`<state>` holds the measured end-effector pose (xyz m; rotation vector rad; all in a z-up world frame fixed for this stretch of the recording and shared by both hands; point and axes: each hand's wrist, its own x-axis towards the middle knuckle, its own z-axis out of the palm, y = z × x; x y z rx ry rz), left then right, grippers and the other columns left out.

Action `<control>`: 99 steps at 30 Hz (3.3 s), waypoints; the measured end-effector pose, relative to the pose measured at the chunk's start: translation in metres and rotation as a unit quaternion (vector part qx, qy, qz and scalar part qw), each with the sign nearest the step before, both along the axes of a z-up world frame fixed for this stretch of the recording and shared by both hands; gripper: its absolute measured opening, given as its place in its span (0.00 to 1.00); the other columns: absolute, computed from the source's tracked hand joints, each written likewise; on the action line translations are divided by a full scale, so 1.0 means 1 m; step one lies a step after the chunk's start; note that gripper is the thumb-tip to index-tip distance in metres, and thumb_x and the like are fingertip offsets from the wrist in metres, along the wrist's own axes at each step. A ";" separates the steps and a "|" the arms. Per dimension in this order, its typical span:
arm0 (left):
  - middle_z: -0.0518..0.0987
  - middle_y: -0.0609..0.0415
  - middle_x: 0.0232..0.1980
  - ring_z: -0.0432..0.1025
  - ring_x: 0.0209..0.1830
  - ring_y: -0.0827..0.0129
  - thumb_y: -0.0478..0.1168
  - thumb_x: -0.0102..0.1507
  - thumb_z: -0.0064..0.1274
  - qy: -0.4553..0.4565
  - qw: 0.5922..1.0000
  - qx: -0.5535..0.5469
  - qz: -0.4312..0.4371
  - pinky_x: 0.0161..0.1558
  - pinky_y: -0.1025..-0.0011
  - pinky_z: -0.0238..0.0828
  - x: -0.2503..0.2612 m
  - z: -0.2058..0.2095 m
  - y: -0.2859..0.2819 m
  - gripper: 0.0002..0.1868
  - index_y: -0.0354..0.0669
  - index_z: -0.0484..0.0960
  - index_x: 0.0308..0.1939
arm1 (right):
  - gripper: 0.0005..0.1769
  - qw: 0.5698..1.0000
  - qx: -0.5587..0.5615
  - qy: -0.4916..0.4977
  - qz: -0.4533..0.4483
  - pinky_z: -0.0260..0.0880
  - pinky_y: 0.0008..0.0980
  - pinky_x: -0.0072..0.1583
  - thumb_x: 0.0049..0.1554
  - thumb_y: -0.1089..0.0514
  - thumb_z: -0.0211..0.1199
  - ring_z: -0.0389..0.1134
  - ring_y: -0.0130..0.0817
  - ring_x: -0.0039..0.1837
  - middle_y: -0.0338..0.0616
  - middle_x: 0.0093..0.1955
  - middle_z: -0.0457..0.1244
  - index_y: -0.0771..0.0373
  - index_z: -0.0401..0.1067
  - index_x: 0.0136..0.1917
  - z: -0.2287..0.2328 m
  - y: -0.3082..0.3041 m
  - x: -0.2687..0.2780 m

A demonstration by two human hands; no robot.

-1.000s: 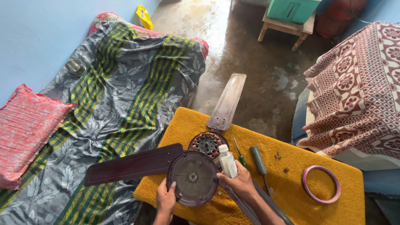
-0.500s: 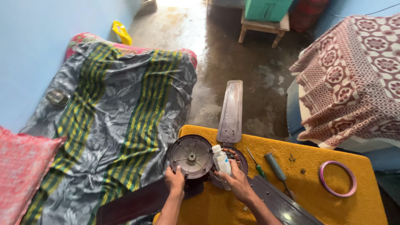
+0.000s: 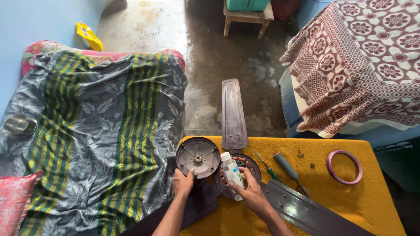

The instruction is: The person reassembles a ceiling fan on a yellow cloth-covered surface. They place the motor housing onto the stator, apply lubricant to the bearing, insert a pink ring, and secure the cover with screws using a screwdriver. The fan blades remain attached throughout.

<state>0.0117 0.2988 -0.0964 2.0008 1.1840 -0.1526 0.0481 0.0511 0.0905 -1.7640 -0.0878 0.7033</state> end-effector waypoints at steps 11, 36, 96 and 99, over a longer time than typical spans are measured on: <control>0.85 0.48 0.50 0.80 0.49 0.61 0.50 0.66 0.48 -0.290 0.919 -0.265 -0.019 0.53 0.64 0.76 0.017 0.107 -0.011 0.26 0.35 0.78 0.61 | 0.34 0.989 0.060 0.134 -0.031 0.73 0.29 0.37 0.64 0.34 0.44 0.70 0.29 0.37 0.43 0.41 0.69 0.65 0.74 0.61 -0.034 -0.009 0.012; 0.76 0.41 0.67 0.72 0.66 0.58 0.52 0.70 0.41 -0.337 0.793 -0.506 0.043 0.68 0.61 0.66 0.019 0.122 -0.045 0.29 0.34 0.69 0.69 | 0.62 0.989 0.111 -0.038 -0.092 0.78 0.45 0.57 0.52 0.66 0.65 0.73 0.43 0.57 0.54 0.60 0.65 0.45 0.28 0.84 0.019 0.001 0.067; 0.84 0.43 0.55 0.79 0.53 0.58 0.49 0.67 0.51 -0.310 0.731 -0.592 0.139 0.56 0.58 0.77 0.031 0.102 -0.070 0.22 0.34 0.80 0.56 | 0.23 0.944 0.128 0.267 0.144 0.67 0.22 0.34 0.59 0.43 0.62 0.69 0.22 0.36 0.41 0.44 0.72 0.63 0.74 0.57 -0.004 -0.025 0.063; 0.84 0.43 0.53 0.80 0.52 0.58 0.49 0.67 0.53 -0.309 0.734 -0.587 0.144 0.55 0.58 0.78 0.029 0.095 -0.071 0.21 0.33 0.81 0.54 | 0.22 0.946 0.126 0.265 0.139 0.68 0.23 0.35 0.61 0.44 0.62 0.69 0.22 0.36 0.41 0.45 0.72 0.64 0.74 0.58 -0.008 -0.028 0.060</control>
